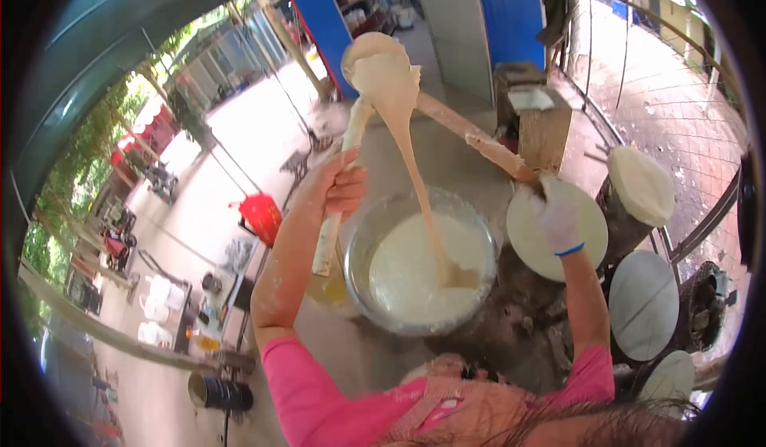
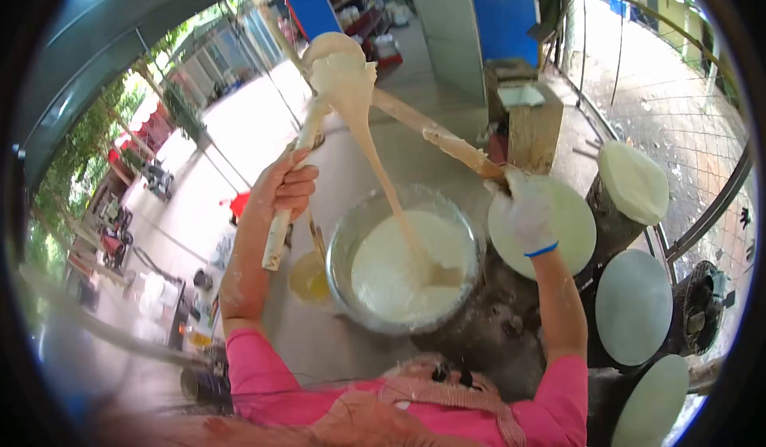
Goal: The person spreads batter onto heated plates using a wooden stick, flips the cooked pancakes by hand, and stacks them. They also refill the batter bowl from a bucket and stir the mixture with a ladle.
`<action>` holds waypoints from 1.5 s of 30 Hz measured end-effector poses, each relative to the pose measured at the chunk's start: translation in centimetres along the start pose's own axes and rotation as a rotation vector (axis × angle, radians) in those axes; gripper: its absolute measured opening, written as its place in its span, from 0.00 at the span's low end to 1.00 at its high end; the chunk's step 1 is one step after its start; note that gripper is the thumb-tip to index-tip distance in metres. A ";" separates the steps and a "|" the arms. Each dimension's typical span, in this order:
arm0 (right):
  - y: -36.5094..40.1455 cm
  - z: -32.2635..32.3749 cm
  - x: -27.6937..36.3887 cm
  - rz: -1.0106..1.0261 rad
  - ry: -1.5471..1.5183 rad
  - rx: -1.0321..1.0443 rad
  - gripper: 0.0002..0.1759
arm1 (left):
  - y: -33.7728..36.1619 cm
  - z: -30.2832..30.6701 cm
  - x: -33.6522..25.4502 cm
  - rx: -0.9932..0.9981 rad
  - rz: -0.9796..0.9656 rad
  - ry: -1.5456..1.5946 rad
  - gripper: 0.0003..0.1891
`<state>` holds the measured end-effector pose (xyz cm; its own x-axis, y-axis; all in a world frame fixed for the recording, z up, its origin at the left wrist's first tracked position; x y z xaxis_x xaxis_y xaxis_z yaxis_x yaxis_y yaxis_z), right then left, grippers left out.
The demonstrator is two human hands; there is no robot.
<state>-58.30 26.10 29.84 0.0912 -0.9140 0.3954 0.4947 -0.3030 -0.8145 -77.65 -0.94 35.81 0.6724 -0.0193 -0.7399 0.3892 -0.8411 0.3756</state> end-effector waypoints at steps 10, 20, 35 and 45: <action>16.5 -8.9 -4.3 -0.891 -0.674 0.282 0.15 | -8.5 15.6 9.5 0.561 0.320 -0.173 0.13; 26.9 8.6 0.9 -1.033 -0.256 -0.085 0.22 | -16.3 0.2 18.4 0.768 0.385 -0.268 0.17; 56.9 36.1 11.5 -1.768 0.622 -0.433 0.17 | -18.1 -30.2 50.9 0.792 1.468 0.504 0.18; 45.9 34.2 -7.0 -1.259 0.730 -0.287 0.14 | -37.0 -38.0 59.9 0.596 0.099 -1.070 0.16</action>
Point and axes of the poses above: each hand's wrist, its own y-axis away from the middle knuckle, its own z-axis out of the back of the hand, x = y × z, the point moved 5 cm from there along -y, towards the middle knuckle, and after that the axes turned 13 degrees about -y, right-handed, at the moved point
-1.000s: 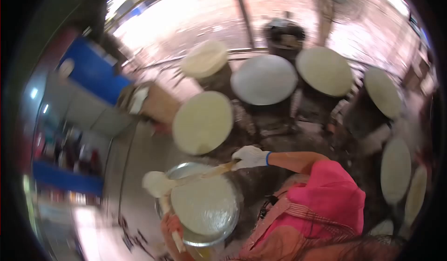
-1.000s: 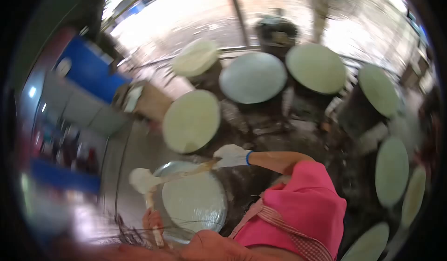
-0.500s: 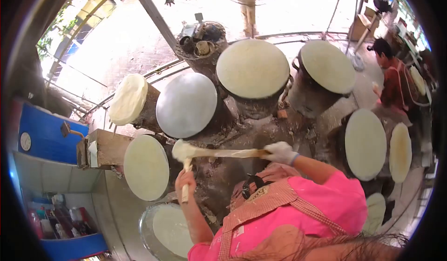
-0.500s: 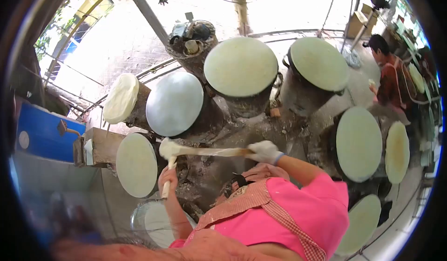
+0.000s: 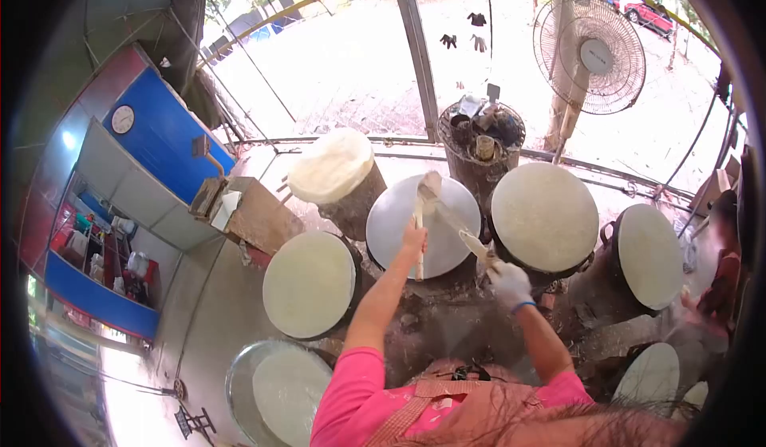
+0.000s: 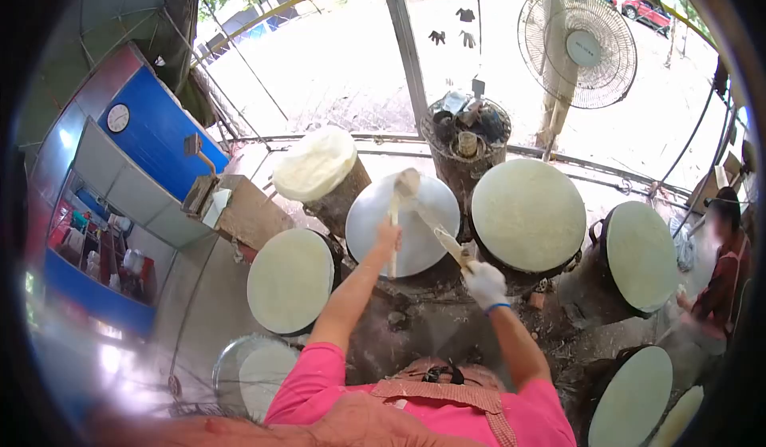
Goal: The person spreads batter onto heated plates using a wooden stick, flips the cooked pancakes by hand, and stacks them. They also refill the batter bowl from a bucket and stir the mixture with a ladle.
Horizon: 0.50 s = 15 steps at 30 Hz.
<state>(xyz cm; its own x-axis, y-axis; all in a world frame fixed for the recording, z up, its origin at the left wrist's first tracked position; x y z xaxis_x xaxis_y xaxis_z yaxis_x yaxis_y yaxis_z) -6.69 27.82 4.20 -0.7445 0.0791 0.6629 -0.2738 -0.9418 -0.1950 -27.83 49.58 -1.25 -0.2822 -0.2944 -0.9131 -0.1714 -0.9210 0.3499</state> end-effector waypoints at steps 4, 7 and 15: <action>-2.4 -2.4 -1.2 -0.016 0.047 -0.017 0.12 | -4.3 3.2 3.9 -0.583 -0.577 -0.848 0.34; -2.2 -2.7 -1.6 -0.264 -0.595 -0.022 0.15 | -1.5 5.3 0.8 -0.499 -0.440 -1.129 0.33; -7.2 -7.5 -2.4 -0.384 -0.046 0.127 0.15 | -3.3 11.1 -2.9 -0.718 -0.539 -0.968 0.18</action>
Point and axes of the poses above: each hand's wrist, its own y-axis away from the middle knuckle, its own z-axis out of the back of the hand, x = y × z, the point moved 5 cm from there along -y, towards the middle knuckle, and after that the axes turned 13 degrees about -y, right-handed, at the moved point
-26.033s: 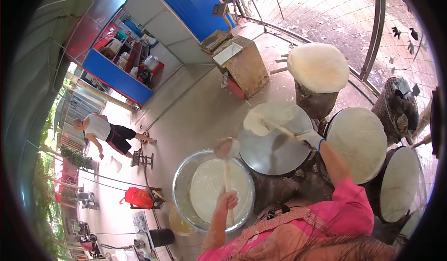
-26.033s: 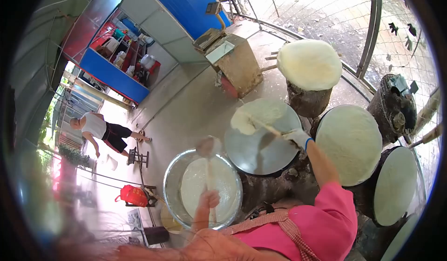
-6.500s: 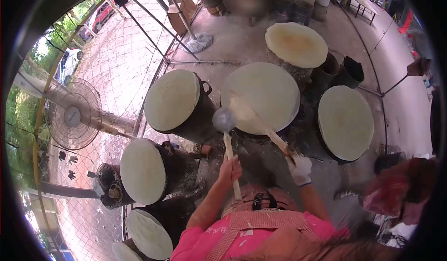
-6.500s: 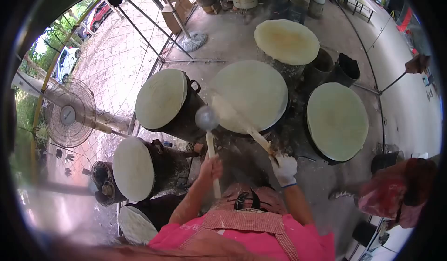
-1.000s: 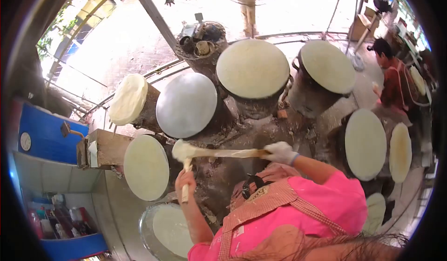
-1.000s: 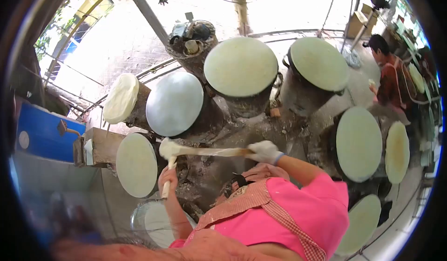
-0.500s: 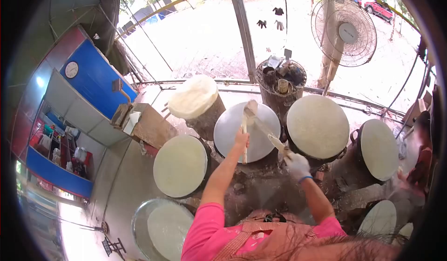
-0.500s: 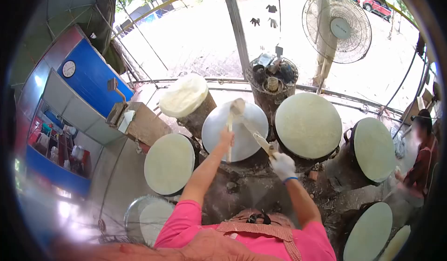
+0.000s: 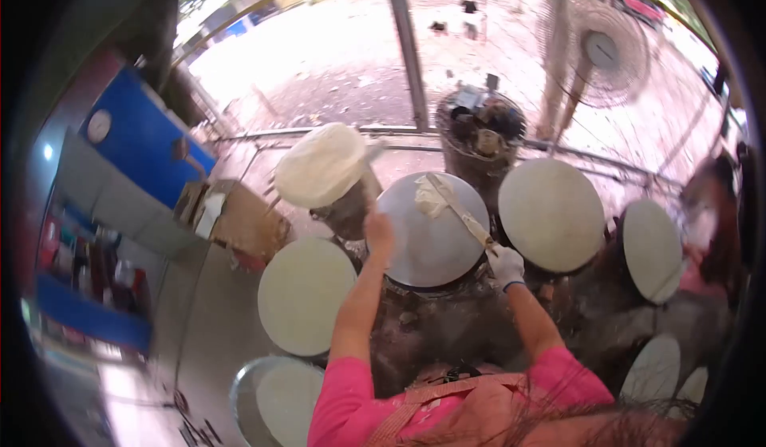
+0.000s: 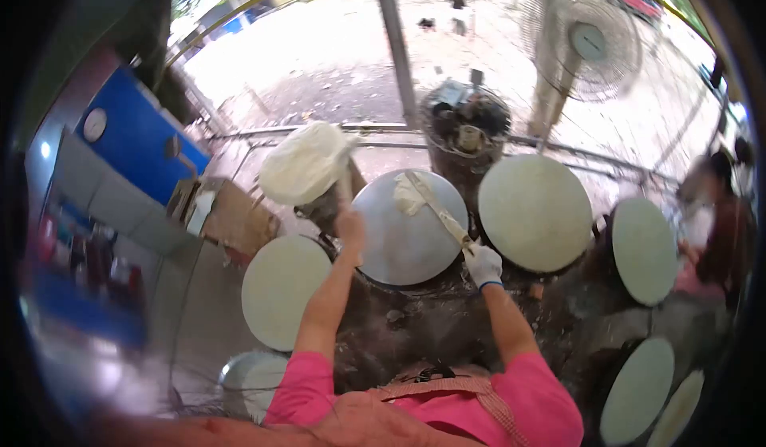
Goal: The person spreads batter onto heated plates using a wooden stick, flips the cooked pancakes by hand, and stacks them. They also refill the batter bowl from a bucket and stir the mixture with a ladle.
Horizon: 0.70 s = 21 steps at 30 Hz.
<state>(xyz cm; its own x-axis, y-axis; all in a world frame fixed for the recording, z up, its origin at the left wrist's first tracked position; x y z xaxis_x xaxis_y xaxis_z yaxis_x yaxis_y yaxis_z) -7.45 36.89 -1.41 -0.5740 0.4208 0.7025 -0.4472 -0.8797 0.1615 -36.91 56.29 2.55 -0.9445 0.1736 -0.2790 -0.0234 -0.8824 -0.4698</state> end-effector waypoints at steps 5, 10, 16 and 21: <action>-1.6 -6.4 4.0 0.113 -0.283 -0.118 0.19 | 4.9 1.8 6.8 0.129 0.096 0.346 0.35; -0.7 1.0 3.5 0.040 -0.334 -0.003 0.20 | 21.5 2.4 14.8 0.256 -0.022 0.085 0.37; 2.3 -8.0 4.5 -0.281 -0.878 0.117 0.16 | 23.8 9.1 11.4 0.551 0.286 0.337 0.36; -1.2 -1.6 2.9 0.157 -0.772 0.096 0.15 | 22.8 8.6 11.2 0.632 0.295 0.365 0.37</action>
Point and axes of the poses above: each hand's wrist, its own y-axis away from the middle knuckle, its own z-axis out of the back of the hand, x = y × z, the point moved 5 cm from there along -y, towards the middle knuckle, and after that the axes turned 13 degrees about -y, right-handed, at the moved point
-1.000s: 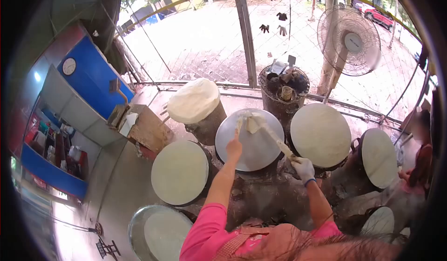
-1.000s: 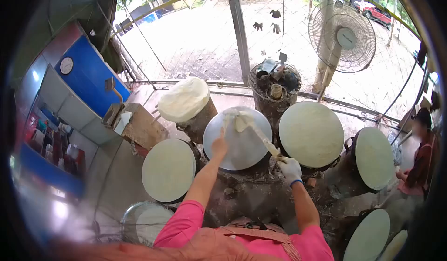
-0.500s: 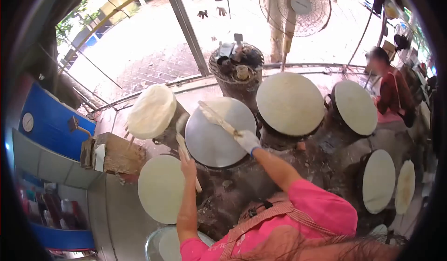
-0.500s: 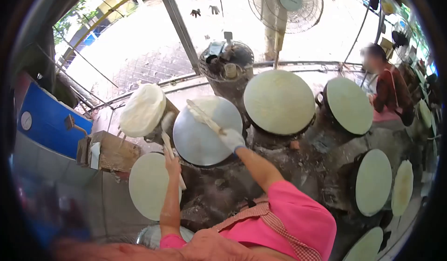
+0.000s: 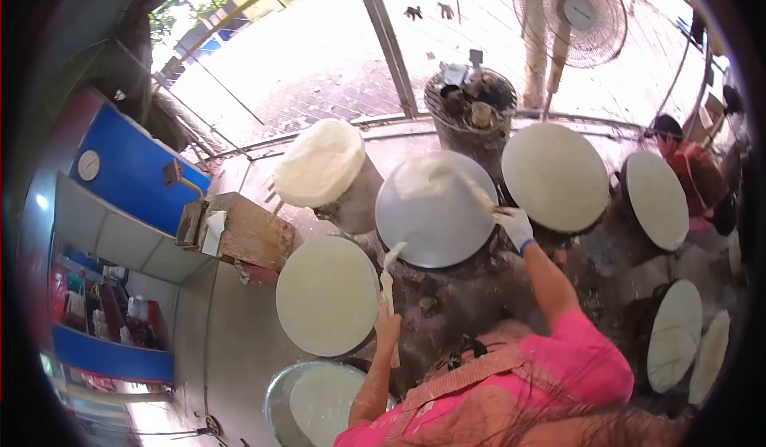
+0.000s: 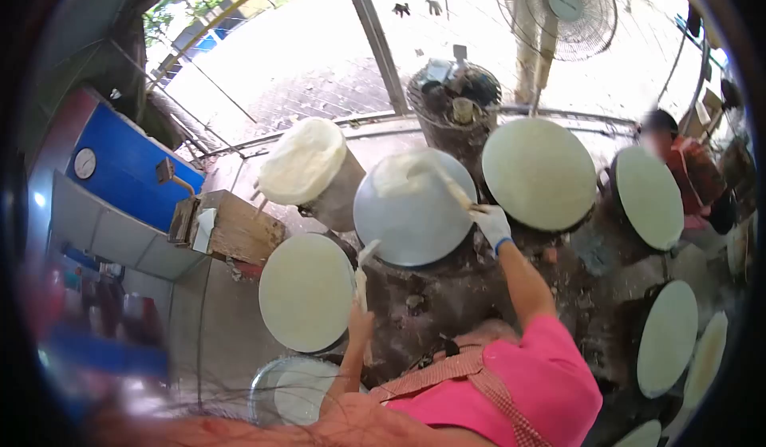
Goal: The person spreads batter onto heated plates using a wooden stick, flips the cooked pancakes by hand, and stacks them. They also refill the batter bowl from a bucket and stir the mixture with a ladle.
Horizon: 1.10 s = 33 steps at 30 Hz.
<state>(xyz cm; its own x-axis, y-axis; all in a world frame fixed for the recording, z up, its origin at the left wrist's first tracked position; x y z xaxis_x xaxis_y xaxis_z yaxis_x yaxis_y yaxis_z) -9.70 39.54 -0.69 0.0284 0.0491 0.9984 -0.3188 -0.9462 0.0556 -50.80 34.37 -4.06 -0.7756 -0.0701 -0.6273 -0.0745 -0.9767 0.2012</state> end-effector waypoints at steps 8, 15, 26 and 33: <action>-1.6 -1.9 -3.9 -0.317 -0.158 0.171 0.16 | 1.6 -0.5 -1.7 0.017 0.127 -0.117 0.38; -2.6 -1.3 -1.9 -0.488 -0.309 0.216 0.10 | 3.0 -0.5 -4.6 0.075 0.387 0.100 0.39; -7.4 0.8 -2.1 -0.602 -0.206 0.462 0.12 | 4.1 -2.2 -4.0 -0.033 0.450 0.244 0.39; -11.8 3.7 1.0 -0.615 -0.235 0.362 0.10 | 9.3 -3.0 -4.7 -0.025 0.606 0.625 0.39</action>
<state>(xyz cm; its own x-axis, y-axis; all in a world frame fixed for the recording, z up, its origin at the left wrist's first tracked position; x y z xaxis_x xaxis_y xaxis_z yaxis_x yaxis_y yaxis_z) -2.41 49.55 -0.35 0.3149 0.5721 0.7574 0.1504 -0.8179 0.5553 -46.00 24.99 -1.50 -0.1905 -0.6708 -0.7168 0.2599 -0.7386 0.6221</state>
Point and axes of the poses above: each hand's wrist, its own y-axis away from the middle knuckle, its own z-axis out of the back of the hand, x = y × z, the point moved 5 cm from there along -y, towards the middle knuckle, and after that the axes turned 13 degrees about -y, right-handed, at the moved point
